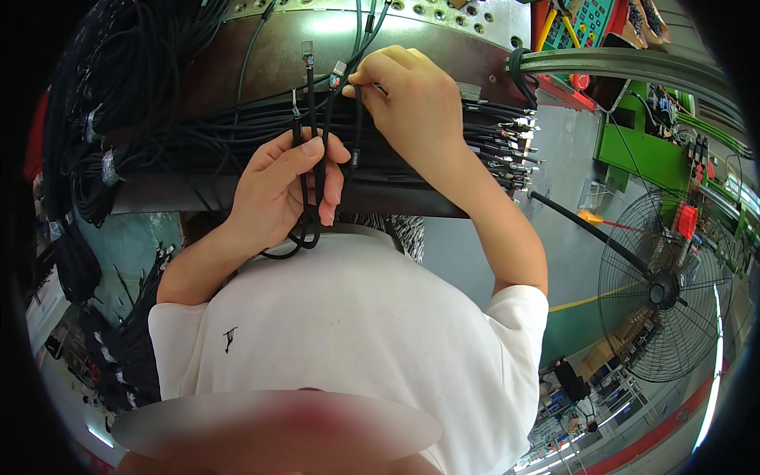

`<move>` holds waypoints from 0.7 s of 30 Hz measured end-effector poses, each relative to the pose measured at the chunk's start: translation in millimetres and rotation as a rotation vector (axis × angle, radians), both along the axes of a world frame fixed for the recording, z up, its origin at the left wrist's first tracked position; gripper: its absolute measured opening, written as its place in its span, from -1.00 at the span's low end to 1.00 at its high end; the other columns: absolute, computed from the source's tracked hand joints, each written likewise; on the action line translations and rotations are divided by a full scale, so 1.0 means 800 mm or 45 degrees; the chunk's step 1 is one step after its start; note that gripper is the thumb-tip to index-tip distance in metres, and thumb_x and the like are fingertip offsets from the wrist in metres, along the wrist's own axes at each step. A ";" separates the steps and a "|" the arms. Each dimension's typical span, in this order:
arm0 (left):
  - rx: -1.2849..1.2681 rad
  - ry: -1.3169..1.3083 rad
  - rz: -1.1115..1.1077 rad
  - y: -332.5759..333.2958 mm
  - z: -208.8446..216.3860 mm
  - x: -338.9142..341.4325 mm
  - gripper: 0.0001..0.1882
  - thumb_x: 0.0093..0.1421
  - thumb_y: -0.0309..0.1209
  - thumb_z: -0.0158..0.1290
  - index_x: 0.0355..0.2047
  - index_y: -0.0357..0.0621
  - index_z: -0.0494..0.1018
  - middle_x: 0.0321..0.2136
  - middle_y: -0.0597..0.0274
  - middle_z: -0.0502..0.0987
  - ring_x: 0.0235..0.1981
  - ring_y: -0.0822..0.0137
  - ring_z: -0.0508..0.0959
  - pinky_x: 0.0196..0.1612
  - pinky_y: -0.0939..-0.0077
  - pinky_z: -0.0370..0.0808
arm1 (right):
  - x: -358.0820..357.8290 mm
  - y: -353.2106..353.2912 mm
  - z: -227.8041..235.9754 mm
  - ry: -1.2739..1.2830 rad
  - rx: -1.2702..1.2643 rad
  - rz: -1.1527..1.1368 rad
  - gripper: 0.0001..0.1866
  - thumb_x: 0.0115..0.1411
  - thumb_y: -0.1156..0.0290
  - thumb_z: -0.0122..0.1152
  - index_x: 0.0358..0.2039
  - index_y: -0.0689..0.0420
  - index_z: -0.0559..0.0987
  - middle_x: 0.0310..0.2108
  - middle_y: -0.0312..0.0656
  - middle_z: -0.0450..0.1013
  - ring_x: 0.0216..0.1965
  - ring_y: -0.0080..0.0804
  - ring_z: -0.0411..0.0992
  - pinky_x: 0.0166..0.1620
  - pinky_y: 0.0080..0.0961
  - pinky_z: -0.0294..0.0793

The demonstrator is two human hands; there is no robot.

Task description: Testing a bundle of black electronic cables by plugging them into a test board to verify functionality.

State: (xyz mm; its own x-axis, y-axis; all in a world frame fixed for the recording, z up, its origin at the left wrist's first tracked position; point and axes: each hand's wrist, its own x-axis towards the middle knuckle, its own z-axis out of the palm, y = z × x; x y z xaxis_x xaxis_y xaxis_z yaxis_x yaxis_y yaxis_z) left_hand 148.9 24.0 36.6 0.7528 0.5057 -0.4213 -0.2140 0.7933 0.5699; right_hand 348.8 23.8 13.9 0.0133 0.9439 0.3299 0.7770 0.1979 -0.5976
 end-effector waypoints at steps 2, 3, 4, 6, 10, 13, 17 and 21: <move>-0.023 -0.023 -0.003 -0.001 -0.001 -0.001 -0.71 0.39 -0.28 -0.11 -0.19 -0.29 0.45 -0.55 0.13 0.52 -0.63 0.38 0.51 -0.52 0.57 0.49 | 0.006 0.000 0.001 -0.039 -0.024 0.036 -0.87 -0.04 0.47 0.37 -0.49 0.09 0.54 -0.46 -0.35 0.51 -0.40 -0.29 0.48 -0.38 -0.35 0.46; -0.046 -0.049 -0.006 -0.001 -0.002 -0.001 -0.72 0.38 -0.27 -0.09 -0.18 -0.27 0.46 -0.54 0.15 0.53 -0.61 0.39 0.52 -0.51 0.58 0.48 | 0.006 -0.001 0.001 -0.096 0.016 0.042 -0.87 -0.04 0.47 0.36 -0.50 0.08 0.54 -0.46 -0.36 0.50 -0.39 -0.29 0.48 -0.39 -0.35 0.46; -0.045 -0.053 -0.009 0.000 -0.003 0.000 -0.72 0.38 -0.27 -0.09 -0.18 -0.27 0.46 -0.54 0.15 0.53 -0.61 0.39 0.52 -0.51 0.58 0.48 | 0.004 0.000 0.002 -0.100 0.017 0.039 -0.87 -0.04 0.47 0.36 -0.50 0.08 0.54 -0.46 -0.36 0.50 -0.39 -0.29 0.48 -0.39 -0.35 0.46; 0.006 -0.044 -0.029 -0.001 -0.005 0.001 -0.72 0.39 -0.27 -0.09 -0.18 -0.27 0.46 -0.54 0.17 0.53 -0.61 0.42 0.52 -0.52 0.61 0.48 | 0.001 -0.003 0.004 -0.291 0.028 0.029 -0.84 -0.04 0.48 0.35 -0.41 0.07 0.55 -0.39 -0.32 0.50 -0.34 -0.29 0.48 -0.35 -0.36 0.46; -0.002 -0.013 -0.023 0.000 -0.006 0.004 -0.69 0.40 -0.27 -0.14 -0.17 -0.31 0.43 -0.56 0.12 0.52 -0.62 0.40 0.51 -0.53 0.57 0.50 | 0.007 -0.016 0.018 -0.377 0.399 0.004 -0.74 -0.02 0.48 0.32 -0.26 0.06 0.55 -0.35 -0.30 0.49 -0.31 -0.28 0.48 -0.22 -0.38 0.45; -0.005 0.040 -0.156 -0.008 0.005 0.002 -0.68 0.41 -0.27 -0.15 -0.17 -0.31 0.44 -0.50 0.11 0.54 -0.58 0.38 0.53 -0.47 0.56 0.51 | 0.001 -0.019 0.021 -0.399 0.443 0.247 -0.77 -0.02 0.59 0.30 -0.30 0.09 0.55 -0.30 -0.30 0.52 -0.28 -0.30 0.50 -0.21 -0.42 0.47; 0.278 0.158 -0.014 -0.002 0.001 0.001 -0.66 0.42 -0.24 -0.16 -0.12 -0.29 0.45 -0.36 0.04 0.59 -0.43 0.35 0.59 -0.32 0.53 0.53 | 0.025 -0.014 -0.001 0.004 0.220 0.074 -0.84 0.03 0.65 0.24 -0.36 0.15 0.54 -0.32 -0.22 0.52 -0.33 -0.23 0.51 -0.28 -0.40 0.50; 0.189 -0.026 -0.135 0.008 -0.001 -0.003 -0.66 0.42 -0.24 -0.16 -0.13 -0.29 0.45 -0.39 0.05 0.59 -0.46 0.35 0.60 -0.35 0.53 0.54 | 0.025 -0.020 -0.006 -0.034 0.116 0.043 -0.83 0.02 0.63 0.26 -0.34 0.15 0.54 -0.32 -0.22 0.51 -0.30 -0.22 0.50 -0.25 -0.38 0.50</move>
State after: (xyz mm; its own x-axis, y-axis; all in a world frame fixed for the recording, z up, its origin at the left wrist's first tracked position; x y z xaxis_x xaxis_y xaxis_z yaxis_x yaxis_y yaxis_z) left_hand 146.5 30.3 36.2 0.8130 0.4784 -0.3318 -0.1465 0.7196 0.6787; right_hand 368.8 8.0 9.2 -0.0278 0.9097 0.4144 0.7845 0.2768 -0.5549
